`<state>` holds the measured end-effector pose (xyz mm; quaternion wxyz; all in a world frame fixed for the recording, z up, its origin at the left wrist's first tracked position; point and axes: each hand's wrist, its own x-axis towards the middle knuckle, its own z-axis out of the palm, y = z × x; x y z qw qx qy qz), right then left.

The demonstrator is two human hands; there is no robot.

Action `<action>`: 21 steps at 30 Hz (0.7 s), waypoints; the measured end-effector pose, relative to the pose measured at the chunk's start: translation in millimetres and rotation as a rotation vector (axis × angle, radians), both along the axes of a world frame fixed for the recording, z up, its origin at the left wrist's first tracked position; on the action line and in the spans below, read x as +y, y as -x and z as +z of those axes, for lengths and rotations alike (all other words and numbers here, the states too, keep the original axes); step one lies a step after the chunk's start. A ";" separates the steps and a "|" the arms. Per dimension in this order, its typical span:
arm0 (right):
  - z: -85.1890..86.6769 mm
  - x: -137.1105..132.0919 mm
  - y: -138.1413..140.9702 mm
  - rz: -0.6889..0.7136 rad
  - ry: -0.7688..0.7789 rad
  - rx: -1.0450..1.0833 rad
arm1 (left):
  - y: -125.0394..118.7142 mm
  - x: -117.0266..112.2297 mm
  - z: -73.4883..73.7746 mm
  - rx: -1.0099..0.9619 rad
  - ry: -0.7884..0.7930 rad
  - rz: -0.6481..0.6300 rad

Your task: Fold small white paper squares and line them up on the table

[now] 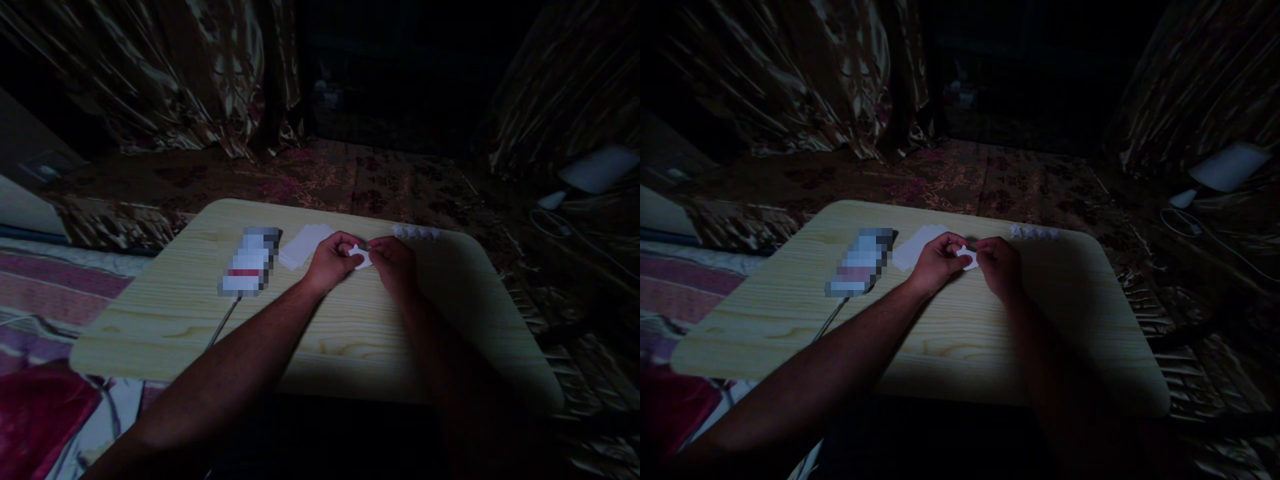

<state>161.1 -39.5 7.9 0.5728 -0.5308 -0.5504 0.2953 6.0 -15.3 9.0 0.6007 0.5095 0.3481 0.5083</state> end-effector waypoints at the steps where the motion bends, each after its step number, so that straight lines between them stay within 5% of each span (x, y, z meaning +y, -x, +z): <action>1: -0.4 0.2 0.5 0.005 0.005 0.011 | 0.2 0.5 -0.5 0.004 -0.005 0.003; 21: -1.4 1.1 1.4 0.015 0.010 0.005 | 1.2 2.5 -3.0 0.102 -0.092 -0.026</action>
